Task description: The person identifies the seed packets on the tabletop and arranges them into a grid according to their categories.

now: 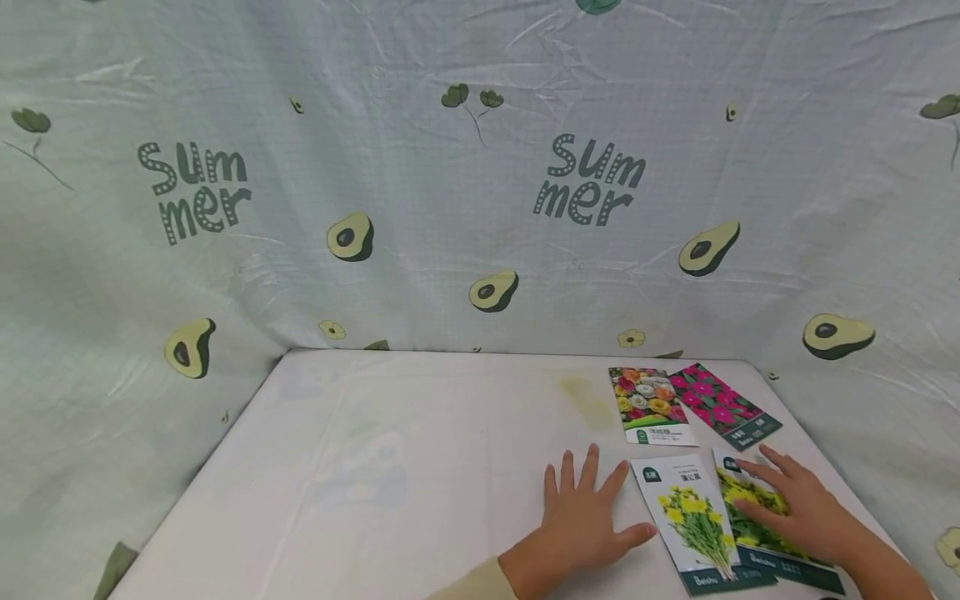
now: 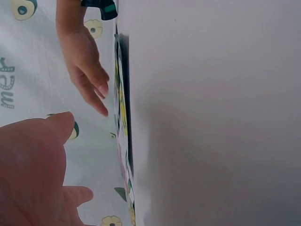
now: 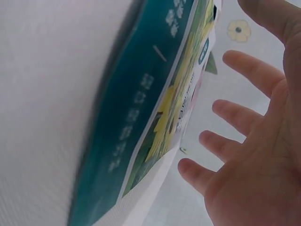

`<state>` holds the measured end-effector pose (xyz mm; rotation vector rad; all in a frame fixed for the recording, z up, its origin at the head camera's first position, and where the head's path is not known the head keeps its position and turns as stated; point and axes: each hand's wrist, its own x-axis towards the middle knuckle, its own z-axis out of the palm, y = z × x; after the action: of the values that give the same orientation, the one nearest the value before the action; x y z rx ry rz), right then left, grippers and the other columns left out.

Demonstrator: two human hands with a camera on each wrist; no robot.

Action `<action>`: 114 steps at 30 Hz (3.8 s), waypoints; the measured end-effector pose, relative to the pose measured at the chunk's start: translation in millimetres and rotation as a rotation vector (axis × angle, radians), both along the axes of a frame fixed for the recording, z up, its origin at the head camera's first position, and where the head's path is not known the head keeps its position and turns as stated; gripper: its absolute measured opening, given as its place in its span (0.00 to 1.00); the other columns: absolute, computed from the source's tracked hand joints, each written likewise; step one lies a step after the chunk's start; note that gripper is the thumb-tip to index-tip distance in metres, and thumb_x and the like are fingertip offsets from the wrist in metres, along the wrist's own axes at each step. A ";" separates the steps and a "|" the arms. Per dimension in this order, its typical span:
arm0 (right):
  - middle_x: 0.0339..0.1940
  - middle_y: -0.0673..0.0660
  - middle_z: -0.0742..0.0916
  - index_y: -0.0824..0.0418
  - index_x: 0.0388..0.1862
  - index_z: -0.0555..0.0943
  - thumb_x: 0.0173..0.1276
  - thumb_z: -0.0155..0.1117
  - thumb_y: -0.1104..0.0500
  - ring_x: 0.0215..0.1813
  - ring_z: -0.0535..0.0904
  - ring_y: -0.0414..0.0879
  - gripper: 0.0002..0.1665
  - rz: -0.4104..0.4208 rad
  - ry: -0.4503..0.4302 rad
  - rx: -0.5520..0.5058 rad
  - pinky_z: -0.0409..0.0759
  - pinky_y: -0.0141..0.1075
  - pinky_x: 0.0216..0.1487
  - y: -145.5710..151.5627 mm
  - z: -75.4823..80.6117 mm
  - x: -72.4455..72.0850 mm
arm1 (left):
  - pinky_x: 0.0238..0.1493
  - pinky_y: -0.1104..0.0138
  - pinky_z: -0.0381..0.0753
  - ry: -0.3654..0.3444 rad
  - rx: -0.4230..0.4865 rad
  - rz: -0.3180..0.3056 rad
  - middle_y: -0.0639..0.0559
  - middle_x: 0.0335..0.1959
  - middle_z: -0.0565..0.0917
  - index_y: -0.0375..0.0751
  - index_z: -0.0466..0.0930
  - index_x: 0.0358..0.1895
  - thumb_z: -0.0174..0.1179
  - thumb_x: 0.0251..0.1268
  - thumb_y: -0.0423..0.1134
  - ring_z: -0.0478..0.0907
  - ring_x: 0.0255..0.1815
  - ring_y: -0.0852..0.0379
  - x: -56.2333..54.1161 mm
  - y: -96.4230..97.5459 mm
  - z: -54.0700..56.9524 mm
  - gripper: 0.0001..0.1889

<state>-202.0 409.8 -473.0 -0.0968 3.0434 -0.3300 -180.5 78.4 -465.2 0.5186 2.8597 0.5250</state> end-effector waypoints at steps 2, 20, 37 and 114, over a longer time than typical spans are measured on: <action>0.75 0.80 0.60 0.62 0.72 0.73 0.63 0.62 0.23 0.67 0.57 0.84 0.55 0.004 0.000 0.002 0.66 0.80 0.52 0.4 -0.6 0.1 | 0.78 0.39 0.51 0.000 -0.014 0.007 0.59 0.86 0.49 0.80 0.53 0.79 0.49 0.60 0.82 0.48 0.85 0.41 0.4 4.8 -0.3 0.43; 0.74 0.81 0.60 0.63 0.72 0.74 0.63 0.64 0.25 0.67 0.56 0.87 0.53 -0.008 -0.048 -0.002 0.66 0.80 0.52 -5.6 2.1 -0.1 | 0.78 0.44 0.56 0.079 -0.141 0.007 0.61 0.84 0.51 0.82 0.54 0.77 0.48 0.58 0.83 0.52 0.84 0.46 -3.4 39.3 1.2 0.42; 0.71 0.85 0.63 0.67 0.69 0.75 0.64 0.66 0.28 0.67 0.58 0.87 0.51 -0.020 -0.106 0.001 0.68 0.77 0.54 -3.3 -1.0 -0.7 | 0.77 0.45 0.59 0.060 -0.177 -0.042 0.61 0.84 0.53 0.79 0.56 0.77 0.48 0.62 0.81 0.52 0.84 0.49 -8.2 76.2 -8.8 0.40; 0.69 0.86 0.64 0.66 0.73 0.70 0.63 0.65 0.26 0.65 0.59 0.88 0.55 -0.014 -0.188 0.048 0.69 0.77 0.56 -10.8 -5.9 -5.5 | 0.79 0.50 0.58 -0.035 -0.283 -0.089 0.65 0.78 0.62 0.77 0.67 0.70 0.54 0.59 0.80 0.57 0.81 0.50 -11.8 123.4 -12.3 0.36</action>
<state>-207.5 399.0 -479.0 -0.0391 2.8644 -0.2518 -192.2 201.8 -477.5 0.5749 2.7954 0.1091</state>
